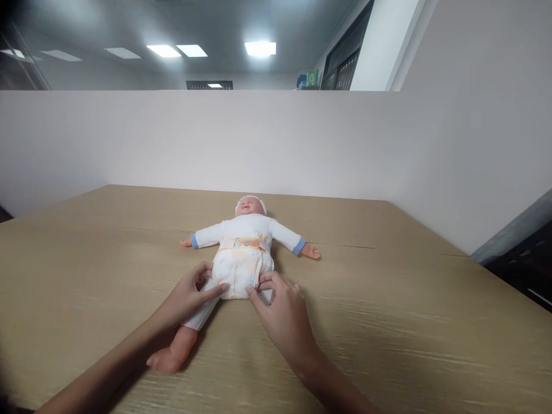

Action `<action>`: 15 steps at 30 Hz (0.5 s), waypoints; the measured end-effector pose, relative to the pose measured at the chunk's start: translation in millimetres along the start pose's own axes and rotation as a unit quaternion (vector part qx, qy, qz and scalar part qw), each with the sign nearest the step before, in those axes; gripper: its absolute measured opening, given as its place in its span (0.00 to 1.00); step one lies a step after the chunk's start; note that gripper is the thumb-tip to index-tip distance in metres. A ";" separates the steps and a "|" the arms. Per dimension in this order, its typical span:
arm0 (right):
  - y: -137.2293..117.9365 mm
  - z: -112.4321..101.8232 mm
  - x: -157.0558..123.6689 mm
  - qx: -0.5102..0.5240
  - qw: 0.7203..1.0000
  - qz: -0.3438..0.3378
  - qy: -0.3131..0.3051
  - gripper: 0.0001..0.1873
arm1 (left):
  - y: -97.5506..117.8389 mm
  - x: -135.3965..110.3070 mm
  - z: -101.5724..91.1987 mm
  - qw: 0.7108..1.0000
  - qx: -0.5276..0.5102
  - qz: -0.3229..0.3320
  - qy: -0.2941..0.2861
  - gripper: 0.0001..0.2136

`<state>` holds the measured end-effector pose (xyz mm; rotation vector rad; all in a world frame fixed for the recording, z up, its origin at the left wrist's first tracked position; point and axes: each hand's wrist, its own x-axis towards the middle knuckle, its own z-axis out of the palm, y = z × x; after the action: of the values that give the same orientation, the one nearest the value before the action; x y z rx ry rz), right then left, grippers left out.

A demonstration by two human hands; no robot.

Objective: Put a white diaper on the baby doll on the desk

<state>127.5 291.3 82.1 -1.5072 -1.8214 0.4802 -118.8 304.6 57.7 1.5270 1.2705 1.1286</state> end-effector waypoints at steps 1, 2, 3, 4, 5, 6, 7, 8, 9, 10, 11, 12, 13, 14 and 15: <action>-0.7 0.4 -0.1 -0.003 1.000 -0.007 -0.001 0.14 | 0.8 1.1 -0.1 1.000 0.003 0.002 -0.009 0.20; -1.4 1.1 0.0 -0.001 1.000 -0.009 -0.005 0.13 | 2.0 2.4 -0.2 1.000 0.002 0.000 -0.019 0.19; -2.0 1.8 0.3 0.007 1.000 -0.006 -0.010 0.13 | 3.4 3.8 -0.5 1.000 -0.004 -0.007 -0.029 0.19; -2.5 2.7 0.9 0.022 1.000 0.000 -0.017 0.14 | 5.0 5.2 -0.9 0.999 -0.020 -0.017 -0.041 0.19; -2.8 3.5 1.5 0.042 0.999 0.006 -0.027 0.14 | 6.9 6.4 -1.4 0.997 -0.044 -0.030 -0.054 0.19; -3.1 4.2 2.2 0.064 0.997 0.013 -0.036 0.14 | 8.8 7.4 -2.2 0.994 -0.073 -0.043 -0.067 0.20; -3.1 4.9 2.9 0.085 0.995 0.020 -0.042 0.14 | 10.5 8.0 -3.0 0.990 -0.105 -0.057 -0.079 0.21; -3.0 5.3 3.5 0.103 0.993 0.026 -0.045 0.15 | 11.8 8.3 -3.8 0.985 -0.134 -0.069 -0.089 0.22; -2.8 5.6 3.9 0.117 0.992 0.031 -0.046 0.15 | 12.7 8.5 -4.4 0.980 -0.156 -0.078 -0.096 0.23; -2.4 5.7 4.2 0.126 0.990 0.035 -0.046 0.15 | 13.0 8.5 -4.8 0.977 -0.169 -0.085 -0.098 0.24; -2.0 5.7 4.3 0.133 0.989 0.038 -0.046 0.15 | 12.6 8.4 -4.8 0.975 -0.178 -0.089 -0.097 0.25; -1.6 5.7 4.4 0.138 0.989 0.040 -0.046 0.16 | 11.7 8.3 -4.5 0.974 -0.185 -0.091 -0.096 0.25; -1.3 5.5 4.4 0.140 0.988 0.041 -0.046 0.16 | 10.4 8.2 -3.8 0.973 -0.191 -0.091 -0.094 0.25; -1.1 5.2 4.4 0.136 0.989 0.042 -0.045 0.16 | 8.7 8.1 -2.9 0.973 -0.194 -0.087 -0.091 0.25; -1.1 5.0 4.3 0.127 0.990 0.041 -0.044 0.16 | 7.1 7.9 -1.9 0.974 -0.194 -0.080 -0.086 0.25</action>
<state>122.9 295.9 80.7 -1.4063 -1.6954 0.7995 -118.4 311.5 65.9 1.1808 0.9690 1.0435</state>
